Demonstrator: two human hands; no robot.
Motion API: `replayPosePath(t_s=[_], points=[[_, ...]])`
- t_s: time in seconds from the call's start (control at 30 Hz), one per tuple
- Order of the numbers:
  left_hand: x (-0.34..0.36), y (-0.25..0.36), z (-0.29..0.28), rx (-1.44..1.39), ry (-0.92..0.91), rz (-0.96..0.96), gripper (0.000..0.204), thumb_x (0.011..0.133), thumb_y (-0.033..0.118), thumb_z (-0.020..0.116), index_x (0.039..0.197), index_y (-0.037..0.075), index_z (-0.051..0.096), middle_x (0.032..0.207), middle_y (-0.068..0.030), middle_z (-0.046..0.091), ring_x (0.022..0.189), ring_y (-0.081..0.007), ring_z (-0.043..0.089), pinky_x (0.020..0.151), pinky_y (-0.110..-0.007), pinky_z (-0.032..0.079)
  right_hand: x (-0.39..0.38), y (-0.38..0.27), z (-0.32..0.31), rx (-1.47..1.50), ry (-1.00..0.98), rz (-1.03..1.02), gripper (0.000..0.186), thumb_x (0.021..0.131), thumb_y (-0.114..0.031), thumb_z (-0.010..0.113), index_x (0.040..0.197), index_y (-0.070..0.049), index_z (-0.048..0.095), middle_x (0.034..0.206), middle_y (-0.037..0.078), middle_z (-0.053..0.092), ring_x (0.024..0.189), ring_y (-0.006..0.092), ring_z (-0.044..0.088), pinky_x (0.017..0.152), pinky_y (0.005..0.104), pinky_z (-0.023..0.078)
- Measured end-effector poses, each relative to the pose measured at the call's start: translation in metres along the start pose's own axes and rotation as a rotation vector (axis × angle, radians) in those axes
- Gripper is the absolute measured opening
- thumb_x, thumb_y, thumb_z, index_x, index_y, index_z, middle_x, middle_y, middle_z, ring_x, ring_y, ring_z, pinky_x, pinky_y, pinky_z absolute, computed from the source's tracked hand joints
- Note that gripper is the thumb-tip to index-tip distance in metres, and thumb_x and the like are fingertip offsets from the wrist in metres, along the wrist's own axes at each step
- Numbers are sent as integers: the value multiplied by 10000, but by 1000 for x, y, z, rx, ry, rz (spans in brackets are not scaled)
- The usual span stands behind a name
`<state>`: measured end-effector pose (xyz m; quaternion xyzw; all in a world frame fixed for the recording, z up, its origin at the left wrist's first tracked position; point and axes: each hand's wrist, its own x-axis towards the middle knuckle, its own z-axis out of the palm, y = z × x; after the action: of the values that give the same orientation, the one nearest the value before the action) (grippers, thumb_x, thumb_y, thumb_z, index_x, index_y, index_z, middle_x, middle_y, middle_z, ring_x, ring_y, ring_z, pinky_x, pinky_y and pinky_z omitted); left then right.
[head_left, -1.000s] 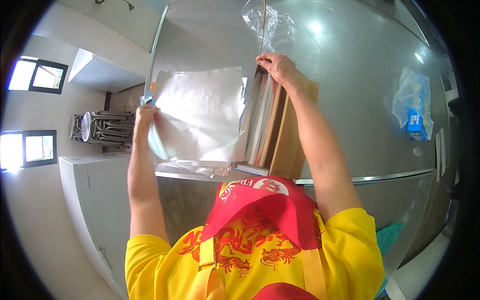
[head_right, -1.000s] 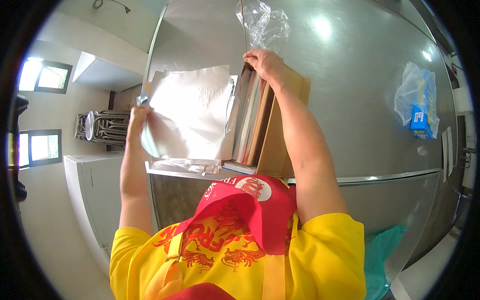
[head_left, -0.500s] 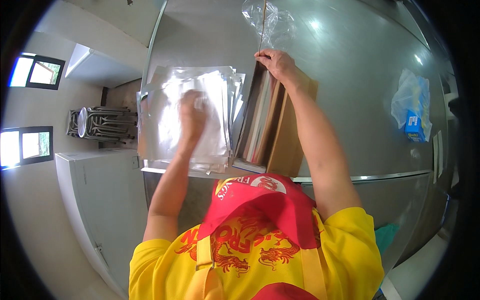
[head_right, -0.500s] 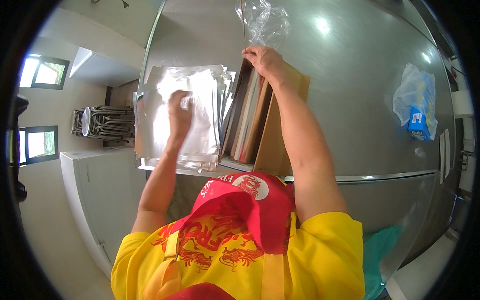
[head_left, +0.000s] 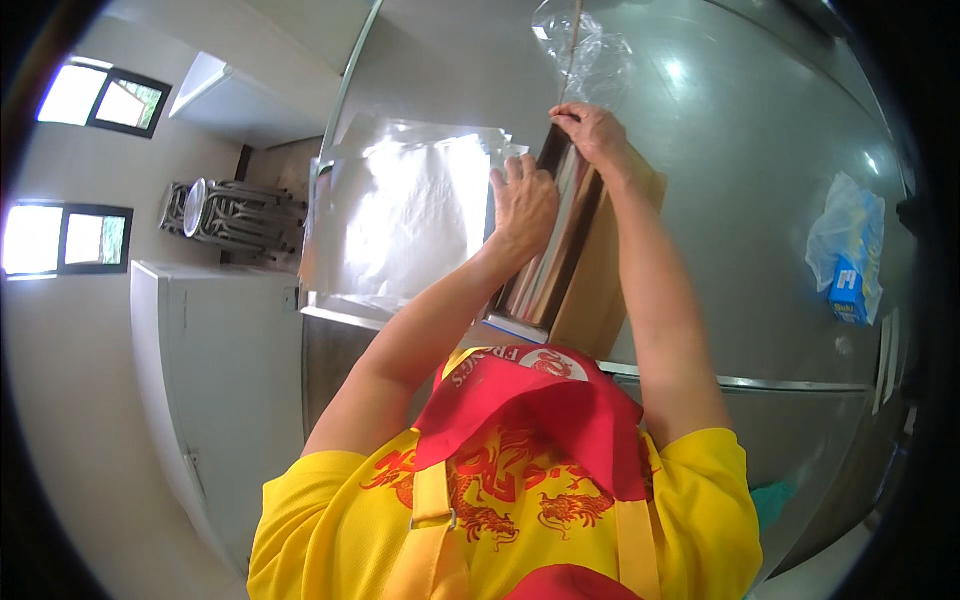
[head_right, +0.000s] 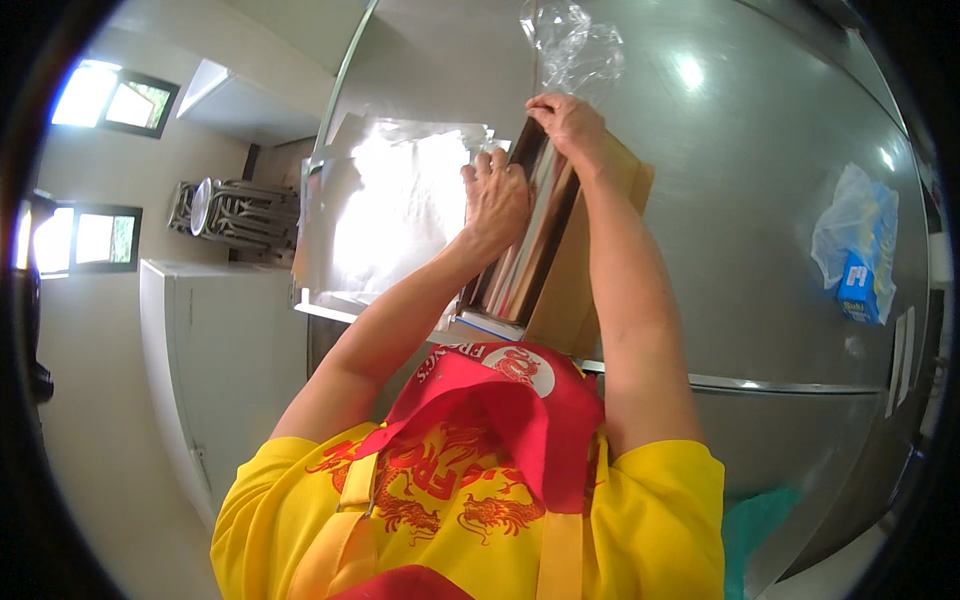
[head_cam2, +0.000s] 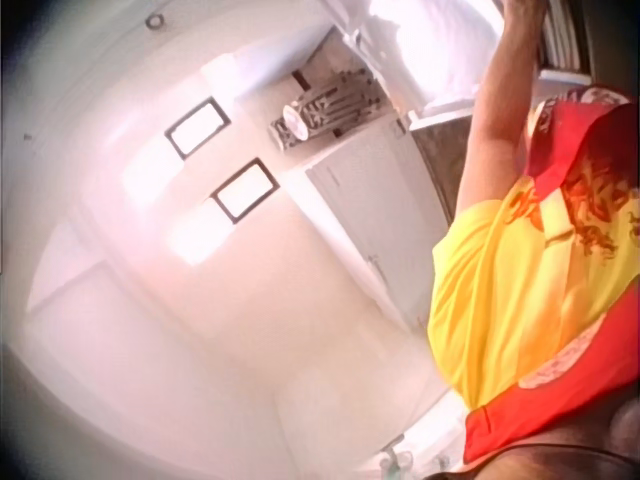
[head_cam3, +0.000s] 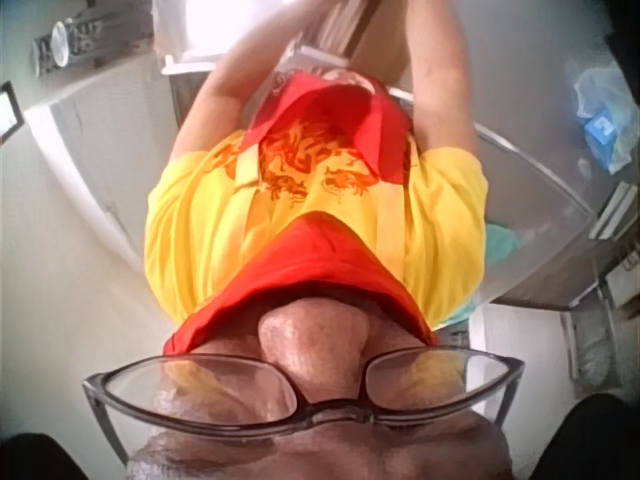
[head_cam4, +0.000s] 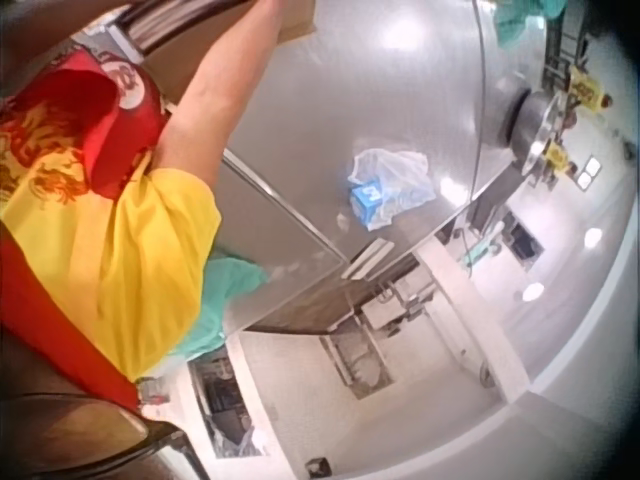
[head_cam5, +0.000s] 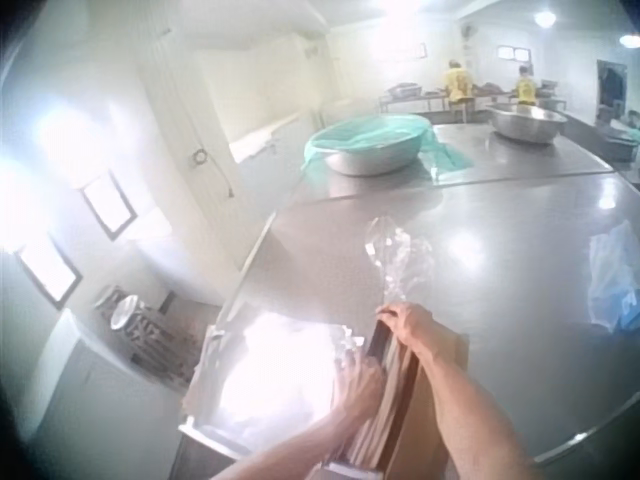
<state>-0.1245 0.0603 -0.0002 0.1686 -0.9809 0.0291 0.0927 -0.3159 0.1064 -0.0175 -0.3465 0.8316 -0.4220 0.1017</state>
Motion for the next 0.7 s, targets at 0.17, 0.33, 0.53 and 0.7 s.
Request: replayPosePath(t_s=[0.17,0.33,0.53,0.7], points=[[15,-13,-2,-391,85,-264,186,838,143,636,870,-15,729,1148,-209,654,1126,-375,603,952,-521,451,-4,-5,-1,-30,12,-15,235,924,-371,701,1070,-201,771,998,46,769,912,258,725,830,390,549],[33,-86,-95,-859,-73,-429,301,863,241,736,991,-31,751,879,-92,713,811,-182,647,763,-342,518,-4,-2,1,4,-5,-10,274,919,-395,689,1093,-199,768,999,31,768,931,227,722,846,351,538],[46,-150,-176,-1027,-55,-480,269,861,256,759,1008,31,767,877,-11,701,806,-106,578,782,-295,454,-3,3,-2,15,11,-14,278,916,-367,672,1107,-189,767,1026,28,767,953,199,716,867,324,529],[53,-184,-202,-1124,59,-444,202,854,188,780,954,15,752,843,-11,678,797,-112,585,794,-260,448,-5,-1,-4,36,-10,18,265,920,-388,653,1091,-228,777,1071,0,767,1006,222,710,913,380,519]])
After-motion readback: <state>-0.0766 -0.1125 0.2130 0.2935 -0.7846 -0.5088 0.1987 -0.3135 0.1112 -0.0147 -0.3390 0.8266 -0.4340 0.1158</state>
